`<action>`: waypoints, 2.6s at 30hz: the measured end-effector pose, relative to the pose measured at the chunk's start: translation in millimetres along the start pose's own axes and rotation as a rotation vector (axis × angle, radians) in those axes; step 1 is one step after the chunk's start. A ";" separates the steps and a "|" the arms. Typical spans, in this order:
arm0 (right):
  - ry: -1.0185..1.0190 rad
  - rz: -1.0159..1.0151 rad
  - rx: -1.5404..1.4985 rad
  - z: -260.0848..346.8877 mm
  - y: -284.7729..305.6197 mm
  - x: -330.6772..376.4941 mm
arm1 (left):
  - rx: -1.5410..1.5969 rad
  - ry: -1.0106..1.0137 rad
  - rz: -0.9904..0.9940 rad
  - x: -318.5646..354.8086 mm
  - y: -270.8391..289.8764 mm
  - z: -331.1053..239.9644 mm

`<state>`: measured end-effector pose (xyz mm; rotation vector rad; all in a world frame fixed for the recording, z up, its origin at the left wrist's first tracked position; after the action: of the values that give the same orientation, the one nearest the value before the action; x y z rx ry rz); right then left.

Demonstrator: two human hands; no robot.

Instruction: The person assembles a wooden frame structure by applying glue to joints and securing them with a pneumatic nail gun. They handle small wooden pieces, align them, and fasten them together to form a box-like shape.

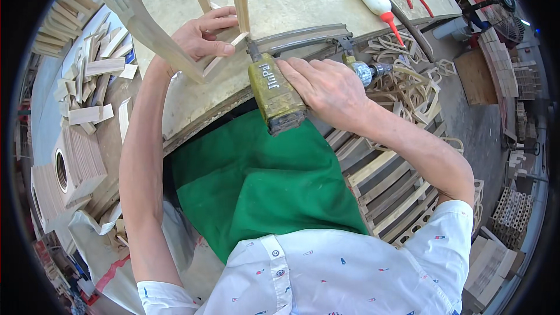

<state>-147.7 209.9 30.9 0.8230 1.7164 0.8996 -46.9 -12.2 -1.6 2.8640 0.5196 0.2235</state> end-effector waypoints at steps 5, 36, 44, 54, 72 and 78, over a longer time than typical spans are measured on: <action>0.001 0.007 -0.005 0.8 -2.8 0.1 | 0.016 0.020 -0.011 0.5 0.5 1.0; -0.365 -0.011 -0.223 -72.3 55.3 -54.7 | 0.222 -0.117 -0.104 7.6 7.6 5.9; -0.917 0.157 -1.105 -152.3 -29.0 -58.3 | -0.119 0.067 -0.709 97.6 38.0 -9.7; -1.031 0.265 -0.892 -179.1 -108.7 -52.7 | -0.147 -0.080 -0.714 77.7 56.0 -7.0; -0.526 -0.080 -0.920 13.4 -34.7 -70.6 | -0.557 -0.045 -1.011 177.7 -5.4 -18.1; -0.606 -0.114 -0.908 -12.4 -48.1 -78.7 | -0.840 0.272 -1.024 230.3 35.0 5.6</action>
<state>-143.0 117.0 27.7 0.3102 0.6880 1.0705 178.8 38.2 26.7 1.5232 1.4261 0.4838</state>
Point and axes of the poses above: each hand's wrist, its own x-axis away from the middle knuckle, its own y-axis out of the back of the hand, z = x × y, the point moved 5 cm from there along -x, towards the middle knuckle, and after that the axes turned 10 degrees about x, right-handed, at the moved point
